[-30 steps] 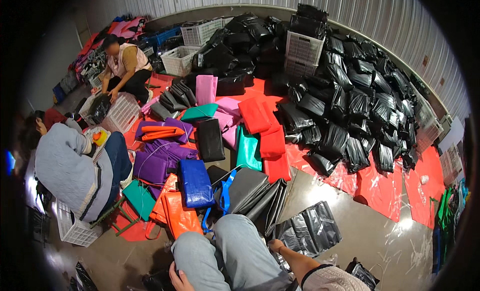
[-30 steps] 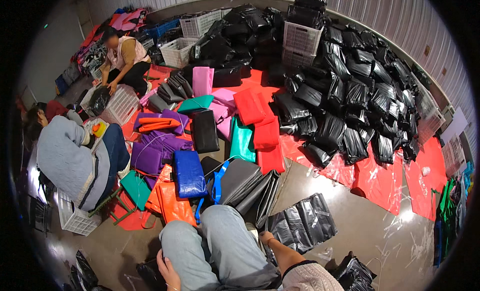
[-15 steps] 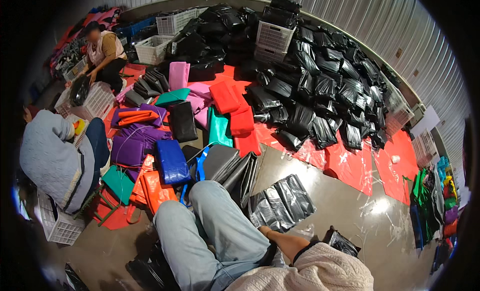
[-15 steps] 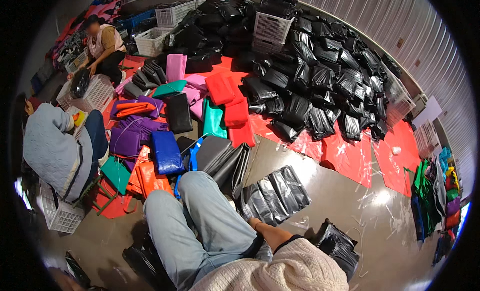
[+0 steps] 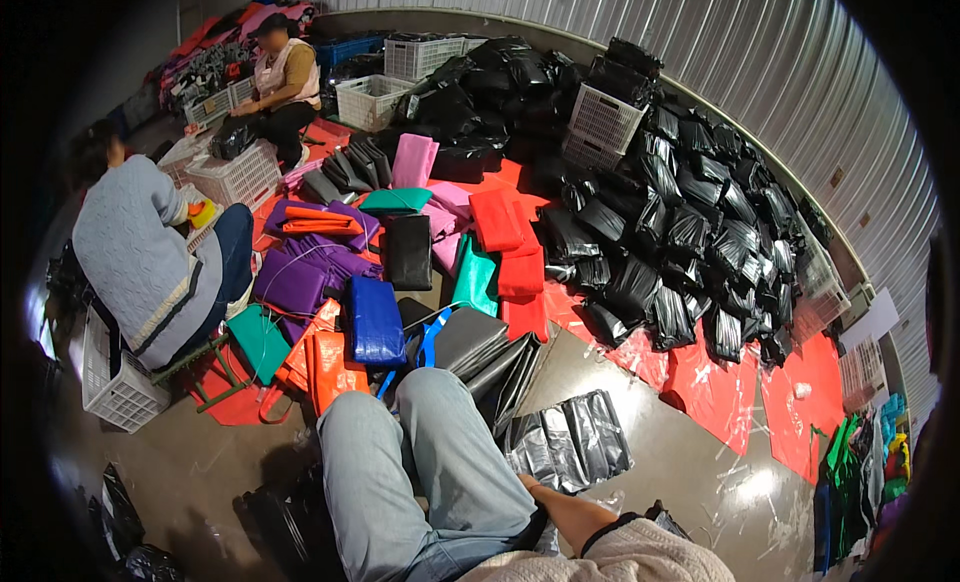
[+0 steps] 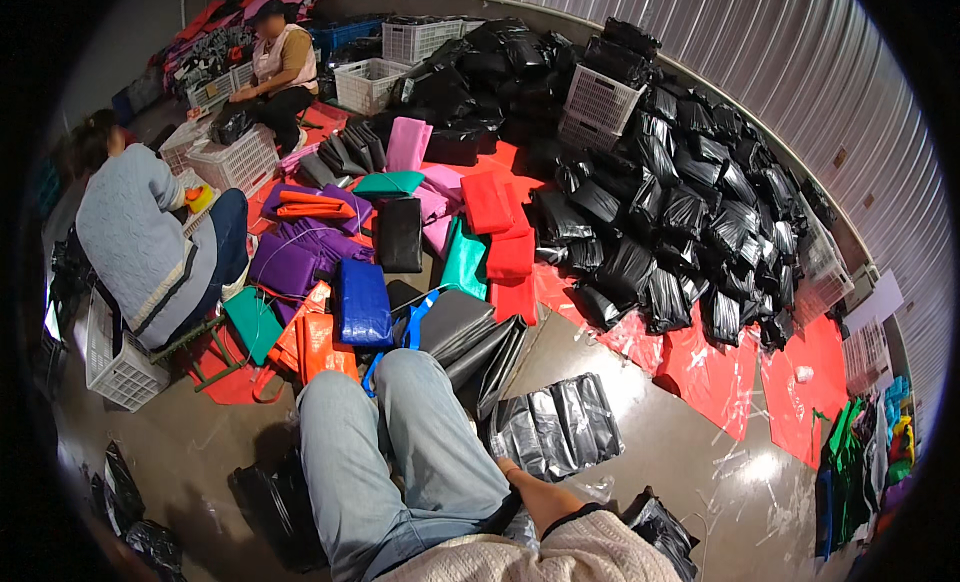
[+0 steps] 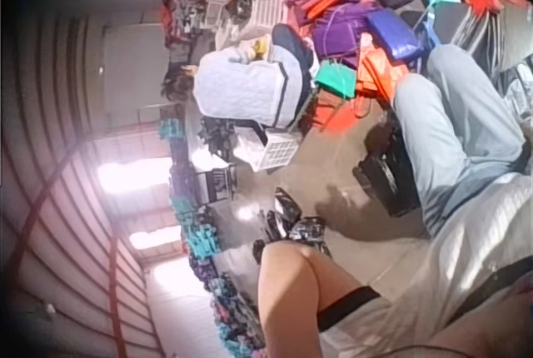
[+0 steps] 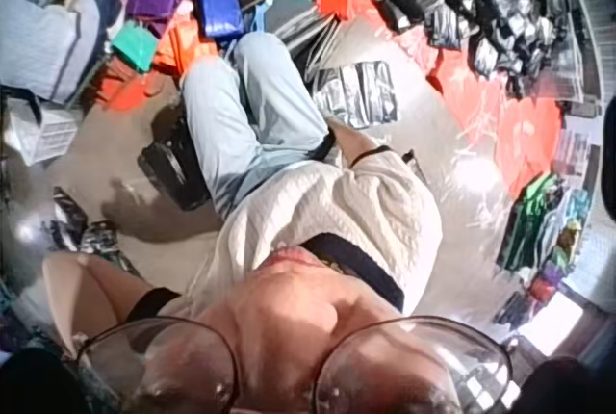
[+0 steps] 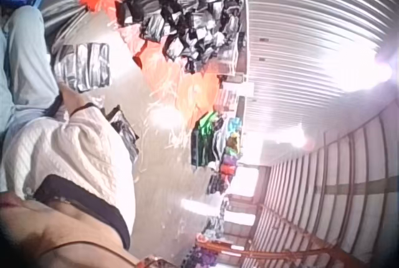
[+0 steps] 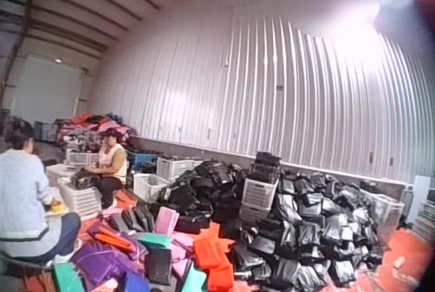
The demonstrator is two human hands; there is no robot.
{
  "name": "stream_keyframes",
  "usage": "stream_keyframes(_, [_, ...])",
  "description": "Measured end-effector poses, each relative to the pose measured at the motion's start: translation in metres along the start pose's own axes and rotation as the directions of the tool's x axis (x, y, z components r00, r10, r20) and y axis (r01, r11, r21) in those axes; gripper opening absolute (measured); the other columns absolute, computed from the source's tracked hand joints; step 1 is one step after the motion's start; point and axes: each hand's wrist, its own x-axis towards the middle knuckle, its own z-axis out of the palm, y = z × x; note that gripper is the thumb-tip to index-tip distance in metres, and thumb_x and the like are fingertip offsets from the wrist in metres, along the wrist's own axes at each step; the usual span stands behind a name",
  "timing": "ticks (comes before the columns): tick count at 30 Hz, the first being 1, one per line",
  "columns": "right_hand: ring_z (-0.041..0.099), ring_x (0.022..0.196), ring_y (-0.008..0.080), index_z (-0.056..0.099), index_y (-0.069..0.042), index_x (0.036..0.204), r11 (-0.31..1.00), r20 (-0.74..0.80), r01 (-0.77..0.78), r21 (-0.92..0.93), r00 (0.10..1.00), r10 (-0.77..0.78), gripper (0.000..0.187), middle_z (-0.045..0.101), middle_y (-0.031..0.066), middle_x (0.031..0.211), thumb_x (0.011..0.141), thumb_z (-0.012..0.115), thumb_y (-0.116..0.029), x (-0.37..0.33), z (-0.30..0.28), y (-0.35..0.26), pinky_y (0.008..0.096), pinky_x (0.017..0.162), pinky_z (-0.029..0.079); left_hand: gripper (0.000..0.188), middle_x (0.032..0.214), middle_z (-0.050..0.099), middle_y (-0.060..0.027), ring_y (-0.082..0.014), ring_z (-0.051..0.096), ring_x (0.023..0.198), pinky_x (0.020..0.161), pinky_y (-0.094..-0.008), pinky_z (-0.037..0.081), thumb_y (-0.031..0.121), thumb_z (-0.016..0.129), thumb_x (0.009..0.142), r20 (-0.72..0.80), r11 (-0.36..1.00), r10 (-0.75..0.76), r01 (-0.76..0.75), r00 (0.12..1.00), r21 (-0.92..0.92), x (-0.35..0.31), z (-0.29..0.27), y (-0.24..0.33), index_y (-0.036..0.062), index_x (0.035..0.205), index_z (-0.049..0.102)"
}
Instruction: The person sits on the floor and packs colorful poly mailers into black shipping bags. They open a black bag, insert a stack of mailers, and seal it before placing it aside. The process is repeated with different colored mailers.
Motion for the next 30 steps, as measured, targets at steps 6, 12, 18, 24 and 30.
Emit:
stream_keyframes(6, [0.063,0.107,0.0355,0.068,-0.009,0.112,1.0,-0.035,-0.009,0.022,0.999,0.01,0.039,0.067,0.021,0.111,0.086,0.059,-0.036,0.025,0.034,0.033,0.0445,0.086,0.05,0.043,0.142,0.042,-0.021,-0.0355,0.044,0.128,0.106,-0.0471,0.036,0.017,0.049,0.098,-0.002,0.999,-0.036,0.036,0.999,0.018,-0.01,0.002,-0.002,-0.0016,0.136,0.04])
stream_keyframes(12, [0.063,0.108,0.0352,0.068,-0.009,0.113,0.997,-0.062,0.073,-0.011,0.995,-0.074,0.04,0.067,0.0208,0.112,0.087,0.058,-0.038,0.078,0.081,0.101,0.0446,0.086,0.05,0.042,0.141,0.043,-0.021,-0.0355,0.046,0.127,0.105,-0.0471,0.037,0.017,0.049,0.098,-0.013,0.997,-0.06,0.061,0.998,0.048,-0.012,-0.002,-0.01,-0.0017,0.135,0.042])
stream_keyframes(18, [0.063,0.107,0.0354,0.068,-0.009,0.112,0.999,-0.029,0.019,0.034,0.999,-0.018,0.039,0.067,0.0211,0.111,0.087,0.058,-0.037,0.052,0.066,0.059,0.0448,0.086,0.05,0.041,0.14,0.044,-0.021,-0.0355,0.048,0.125,0.104,-0.0472,0.038,0.018,0.05,0.098,-0.012,0.994,-0.077,0.078,0.997,0.071,-0.016,-0.005,-0.012,-0.0017,0.133,0.043])
stream_keyframes(24, [0.064,0.105,0.0357,0.068,-0.008,0.111,0.999,-0.002,0.004,0.033,1.0,-0.004,0.038,0.067,0.0214,0.111,0.086,0.059,-0.036,-0.003,0.017,0.004,0.045,0.085,0.05,0.039,0.139,0.046,-0.021,-0.0355,0.049,0.124,0.103,-0.0473,0.04,0.018,0.05,0.098,-0.013,0.994,-0.077,0.077,0.997,0.073,-0.02,-0.009,-0.012,-0.0017,0.132,0.045])
stream_keyframes(30, [0.064,0.104,0.0361,0.068,-0.008,0.109,1.0,0.029,-0.017,-0.001,0.999,0.017,0.038,0.067,0.0217,0.11,0.086,0.059,-0.036,-0.018,-0.004,-0.005,0.0453,0.084,0.05,0.038,0.138,0.047,-0.021,-0.0355,0.051,0.122,0.102,-0.0473,0.041,0.019,0.051,0.098,-0.017,0.995,-0.058,0.059,0.998,0.086,-0.022,-0.014,-0.012,-0.0018,0.13,0.047])
